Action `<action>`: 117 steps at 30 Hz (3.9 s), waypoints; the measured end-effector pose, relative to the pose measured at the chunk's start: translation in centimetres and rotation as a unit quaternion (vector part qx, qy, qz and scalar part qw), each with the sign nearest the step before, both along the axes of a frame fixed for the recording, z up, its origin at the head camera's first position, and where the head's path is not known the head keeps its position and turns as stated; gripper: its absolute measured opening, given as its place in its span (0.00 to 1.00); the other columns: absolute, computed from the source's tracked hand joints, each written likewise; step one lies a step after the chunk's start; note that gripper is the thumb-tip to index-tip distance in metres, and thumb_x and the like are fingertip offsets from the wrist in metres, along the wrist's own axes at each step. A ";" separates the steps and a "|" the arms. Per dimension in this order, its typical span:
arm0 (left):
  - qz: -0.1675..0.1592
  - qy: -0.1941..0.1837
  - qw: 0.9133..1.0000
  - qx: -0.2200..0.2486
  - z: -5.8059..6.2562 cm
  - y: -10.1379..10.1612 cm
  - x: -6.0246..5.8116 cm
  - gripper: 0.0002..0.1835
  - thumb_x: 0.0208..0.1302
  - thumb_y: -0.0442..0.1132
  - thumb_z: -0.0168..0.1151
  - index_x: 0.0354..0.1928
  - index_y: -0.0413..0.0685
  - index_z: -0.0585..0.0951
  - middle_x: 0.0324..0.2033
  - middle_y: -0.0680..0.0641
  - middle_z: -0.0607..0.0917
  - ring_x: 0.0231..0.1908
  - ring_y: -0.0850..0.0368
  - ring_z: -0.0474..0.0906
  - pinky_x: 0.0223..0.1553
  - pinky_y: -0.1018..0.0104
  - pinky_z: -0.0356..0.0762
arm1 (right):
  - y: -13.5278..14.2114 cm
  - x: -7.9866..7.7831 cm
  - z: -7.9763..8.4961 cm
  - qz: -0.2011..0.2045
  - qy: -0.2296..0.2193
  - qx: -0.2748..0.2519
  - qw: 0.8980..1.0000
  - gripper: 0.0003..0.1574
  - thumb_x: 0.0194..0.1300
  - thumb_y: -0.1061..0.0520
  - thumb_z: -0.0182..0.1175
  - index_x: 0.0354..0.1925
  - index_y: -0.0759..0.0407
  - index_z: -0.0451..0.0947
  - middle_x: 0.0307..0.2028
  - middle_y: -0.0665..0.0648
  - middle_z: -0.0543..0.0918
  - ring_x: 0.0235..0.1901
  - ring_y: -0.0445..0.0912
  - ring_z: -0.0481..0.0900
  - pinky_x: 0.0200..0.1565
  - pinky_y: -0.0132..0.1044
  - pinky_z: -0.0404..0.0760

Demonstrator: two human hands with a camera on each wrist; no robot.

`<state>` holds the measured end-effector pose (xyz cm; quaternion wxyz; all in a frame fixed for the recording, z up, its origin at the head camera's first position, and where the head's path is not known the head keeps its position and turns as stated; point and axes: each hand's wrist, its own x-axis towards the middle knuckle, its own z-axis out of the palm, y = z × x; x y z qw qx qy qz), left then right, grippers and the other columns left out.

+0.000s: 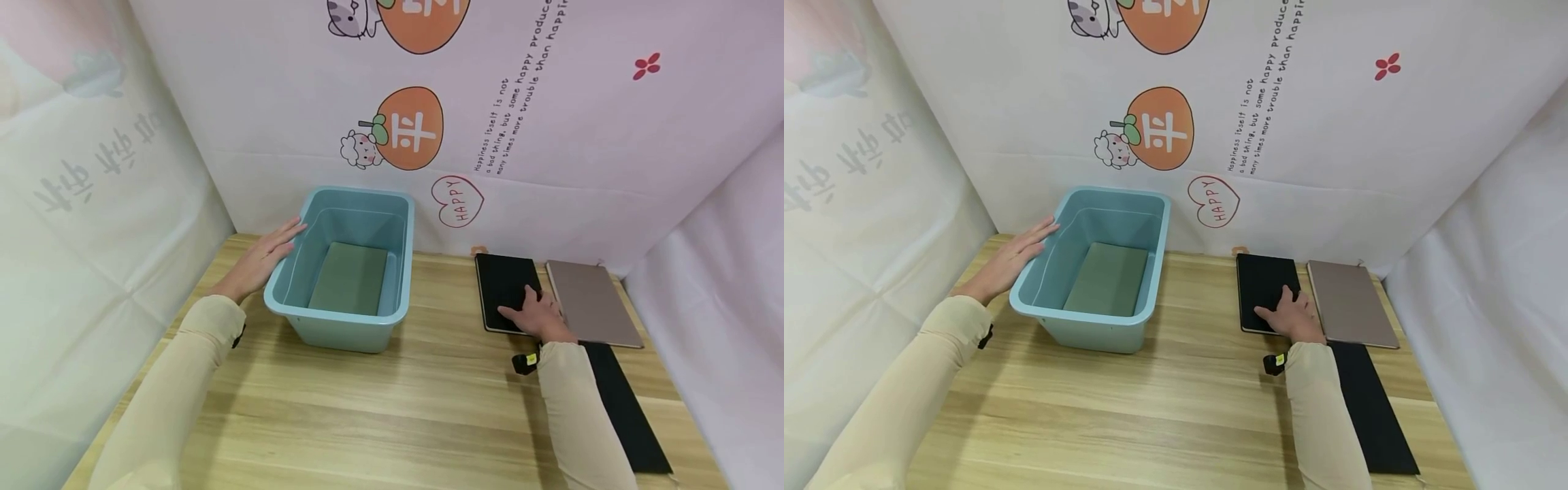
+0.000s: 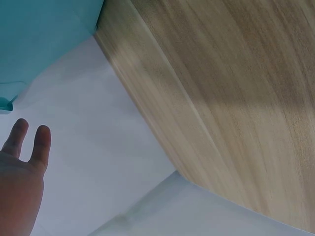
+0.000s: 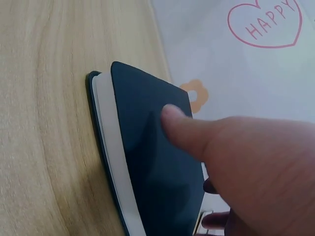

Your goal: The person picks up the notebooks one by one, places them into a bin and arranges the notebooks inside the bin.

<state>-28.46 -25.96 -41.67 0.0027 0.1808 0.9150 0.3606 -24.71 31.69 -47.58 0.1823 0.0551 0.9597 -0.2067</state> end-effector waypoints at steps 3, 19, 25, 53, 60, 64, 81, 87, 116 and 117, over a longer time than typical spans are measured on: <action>-0.002 0.000 1.000 0.001 0.0 0.1 0.0 0.26 0.82 0.59 0.35 0.78 0.79 0.57 0.81 0.68 0.47 0.83 0.49 0.41 0.77 0.30 0.41 | 0.0 0.1 0.0 -0.012 -0.010 0.002 1.000 0.67 0.74 0.30 0.50 0.80 0.69 0.25 0.74 0.86 0.29 0.72 0.84 0.32 0.67 0.81 0.49; -0.003 0.001 1.000 0.003 -0.2 0.1 0.1 0.26 0.82 0.60 0.35 0.78 0.80 0.57 0.81 0.68 0.47 0.83 0.46 0.41 0.77 0.30 0.40 | -0.1 -0.4 0.6 -0.027 -0.038 0.050 0.998 0.68 0.71 0.33 0.54 0.76 0.82 0.33 0.71 0.91 0.46 0.69 0.86 0.46 0.68 0.77 0.57; 0.002 -0.005 1.000 0.008 -0.2 0.0 -0.1 0.26 0.82 0.61 0.35 0.78 0.80 0.57 0.80 0.72 0.47 0.83 0.48 0.41 0.77 0.29 0.40 | -0.4 -0.8 0.5 -0.068 -0.031 0.041 0.996 0.75 0.66 0.31 0.61 0.77 0.80 0.32 0.69 0.93 0.43 0.68 0.85 0.47 0.67 0.76 0.58; 0.008 -0.014 1.000 0.000 -0.1 0.1 -0.1 0.26 0.81 0.62 0.35 0.77 0.84 0.56 0.78 0.76 0.46 0.83 0.49 0.41 0.77 0.29 0.39 | 0.7 -1.9 1.3 -0.093 -0.004 0.029 0.995 0.74 0.67 0.40 0.66 0.76 0.81 0.27 0.71 0.92 0.31 0.70 0.84 0.48 0.68 0.69 0.66; 0.005 -0.015 1.000 0.004 -0.1 0.1 -0.1 0.26 0.81 0.63 0.35 0.77 0.83 0.56 0.78 0.75 0.46 0.83 0.50 0.40 0.77 0.29 0.39 | 1.1 -2.0 2.2 -0.031 0.045 0.054 0.997 0.55 0.71 0.45 0.62 0.69 0.90 0.52 0.68 0.90 0.56 0.70 0.82 0.46 0.67 0.69 0.66; 0.002 -0.012 1.000 0.001 0.0 0.0 -0.2 0.26 0.81 0.63 0.34 0.77 0.84 0.56 0.79 0.73 0.46 0.83 0.51 0.40 0.77 0.29 0.40 | 1.1 -2.0 2.6 -0.024 0.051 0.040 0.998 0.48 0.72 0.46 0.61 0.63 0.90 0.61 0.62 0.88 0.67 0.62 0.78 0.68 0.61 0.65 0.75; -0.010 0.015 0.999 -0.035 0.1 -0.1 -0.6 0.26 0.82 0.60 0.35 0.78 0.81 0.56 0.81 0.66 0.48 0.83 0.49 0.43 0.77 0.32 0.44 | 2.3 -1.4 4.1 -0.058 0.046 -0.131 0.989 0.41 0.77 0.63 0.38 0.79 0.75 0.35 0.77 0.80 0.43 0.74 0.75 0.52 0.69 0.67 0.66; -0.006 0.008 0.999 -0.031 0.0 -0.1 -0.4 0.26 0.82 0.60 0.35 0.78 0.82 0.56 0.81 0.68 0.48 0.83 0.50 0.43 0.77 0.32 0.44 | 2.6 -0.9 4.2 -0.059 0.041 -0.140 0.987 0.41 0.79 0.59 0.40 0.80 0.71 0.37 0.78 0.78 0.42 0.75 0.75 0.49 0.70 0.69 0.62; 0.002 0.001 1.000 -0.030 -0.1 -0.5 -0.2 0.26 0.81 0.62 0.35 0.78 0.84 0.55 0.80 0.70 0.47 0.83 0.50 0.43 0.77 0.32 0.44 | 1.9 -0.3 3.6 -0.105 0.034 -0.264 0.958 0.44 0.78 0.58 0.45 0.82 0.62 0.37 0.68 0.79 0.69 0.14 0.37 0.60 0.27 0.39 0.76; 0.002 0.001 1.000 -0.030 -0.1 -0.5 -0.2 0.26 0.81 0.62 0.35 0.78 0.83 0.55 0.80 0.70 0.47 0.83 0.50 0.43 0.77 0.32 0.44 | 1.9 -0.3 3.5 -0.105 0.038 -0.263 0.959 0.44 0.78 0.58 0.45 0.82 0.61 0.37 0.68 0.78 0.69 0.13 0.37 0.60 0.27 0.39 0.75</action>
